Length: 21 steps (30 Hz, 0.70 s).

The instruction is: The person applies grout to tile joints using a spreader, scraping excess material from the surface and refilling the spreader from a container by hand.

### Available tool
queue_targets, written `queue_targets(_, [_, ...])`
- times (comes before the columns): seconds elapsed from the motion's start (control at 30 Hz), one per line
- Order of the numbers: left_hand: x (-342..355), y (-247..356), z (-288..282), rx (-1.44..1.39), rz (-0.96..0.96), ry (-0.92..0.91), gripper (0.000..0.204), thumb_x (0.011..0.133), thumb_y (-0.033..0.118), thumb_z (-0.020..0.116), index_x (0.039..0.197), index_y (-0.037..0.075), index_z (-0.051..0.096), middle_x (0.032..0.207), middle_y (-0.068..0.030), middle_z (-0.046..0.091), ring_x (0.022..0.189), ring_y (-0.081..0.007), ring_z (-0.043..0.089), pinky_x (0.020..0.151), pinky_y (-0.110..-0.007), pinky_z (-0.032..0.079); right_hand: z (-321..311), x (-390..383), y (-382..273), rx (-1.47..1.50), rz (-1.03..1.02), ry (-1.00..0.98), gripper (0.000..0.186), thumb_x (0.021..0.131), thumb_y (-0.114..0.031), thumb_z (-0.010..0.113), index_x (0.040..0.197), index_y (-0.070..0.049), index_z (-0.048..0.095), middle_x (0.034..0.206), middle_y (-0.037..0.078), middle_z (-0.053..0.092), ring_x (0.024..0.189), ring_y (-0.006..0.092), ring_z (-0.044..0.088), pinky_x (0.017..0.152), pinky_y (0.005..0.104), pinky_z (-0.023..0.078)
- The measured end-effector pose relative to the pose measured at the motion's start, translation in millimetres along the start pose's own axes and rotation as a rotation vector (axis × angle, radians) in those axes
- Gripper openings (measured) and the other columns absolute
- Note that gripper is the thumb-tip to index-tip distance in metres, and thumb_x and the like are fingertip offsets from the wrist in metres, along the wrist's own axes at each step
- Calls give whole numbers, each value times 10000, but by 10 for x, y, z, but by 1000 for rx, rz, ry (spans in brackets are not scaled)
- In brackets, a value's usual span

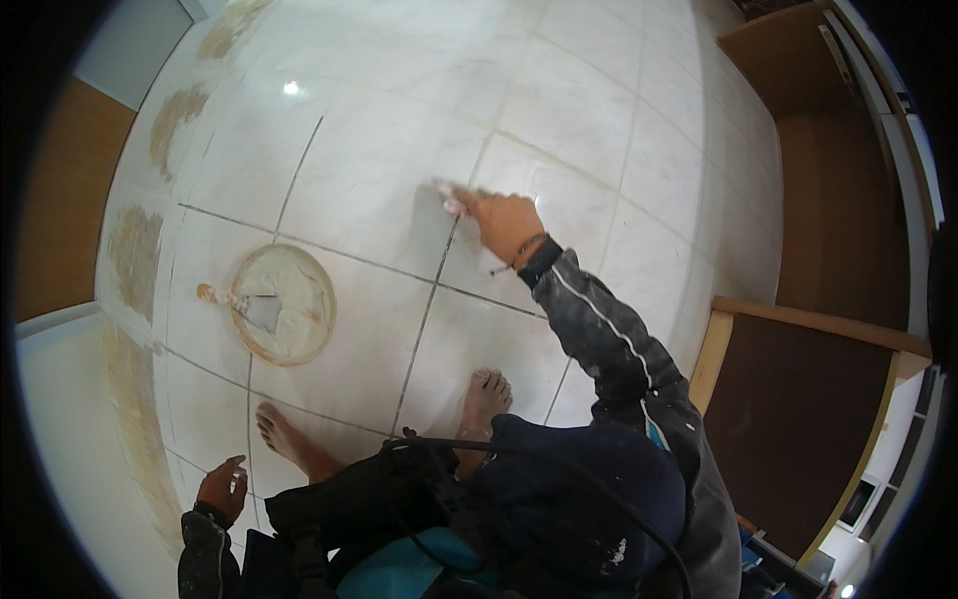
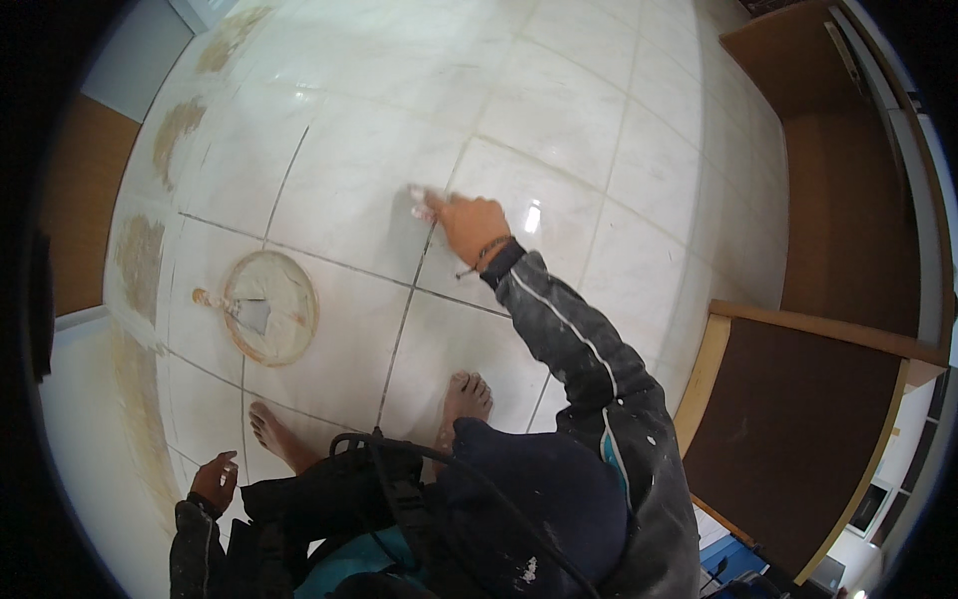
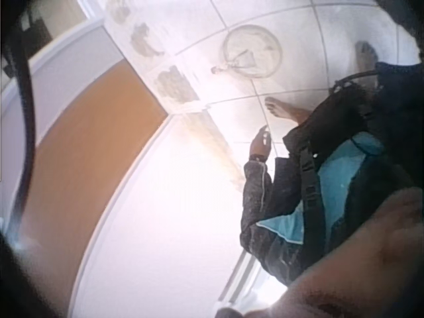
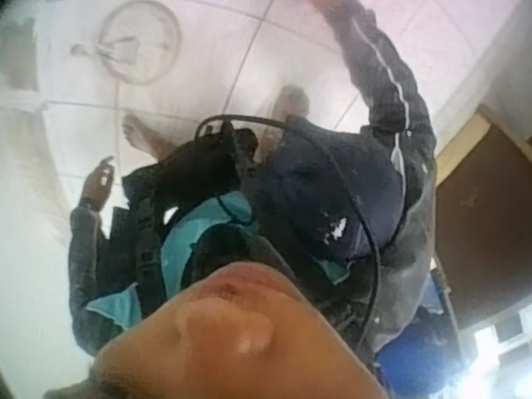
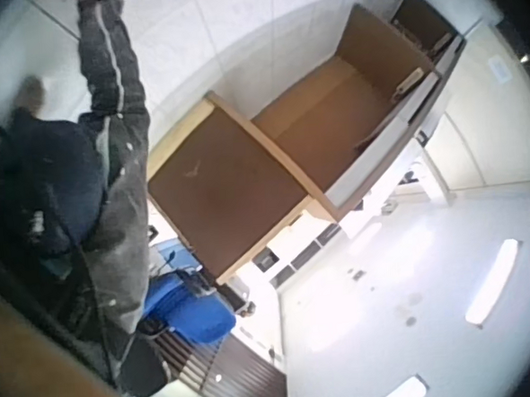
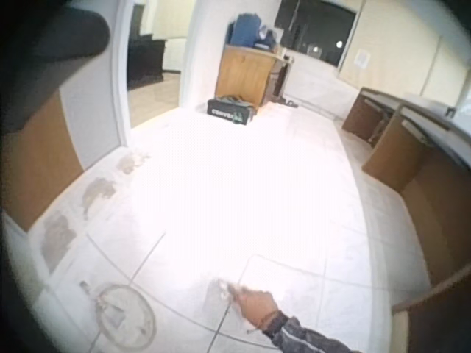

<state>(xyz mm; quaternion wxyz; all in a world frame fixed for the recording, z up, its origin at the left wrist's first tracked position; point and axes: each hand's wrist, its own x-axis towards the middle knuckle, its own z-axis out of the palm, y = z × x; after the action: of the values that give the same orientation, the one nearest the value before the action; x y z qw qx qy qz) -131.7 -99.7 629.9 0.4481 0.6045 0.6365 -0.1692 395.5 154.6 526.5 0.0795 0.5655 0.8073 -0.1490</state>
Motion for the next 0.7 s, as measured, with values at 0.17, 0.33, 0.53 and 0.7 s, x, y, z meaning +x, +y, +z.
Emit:
queue_targets(0.17, [272,-29,15,-2,5,-40,317,877,137,540,1172,20,541,909,-166,672,843,-298,664,760,-384,519,589,681,504,-58,-25,405,338,903,-226,487,1222,-123,529,1053,184,622,844,309,643,639,419,504])
queue_targets(0.33, [623,23,-42,-42,-16,-33,330,860,138,536,1160,1,549,930,-182,665,840,-322,660,765,-394,517,815,742,274,-55,-17,373,364,899,-225,494,1230,-72,515,1046,239,605,872,347,619,739,413,496])
queue_targets(0.53, [433,127,-138,-36,-20,-88,327,865,137,528,1164,7,549,944,-185,665,845,-315,664,775,-390,519,144,481,106,34,-75,-27,332,882,-212,500,1205,-142,533,866,158,650,783,313,654,646,438,495])
queue_targets(0.7, [346,158,-146,-25,3,-44,313,873,122,519,1163,6,541,929,-186,668,846,-316,664,778,-389,519,8,939,808,-40,86,113,407,818,-153,510,1205,-263,573,869,98,684,785,280,671,648,422,508])
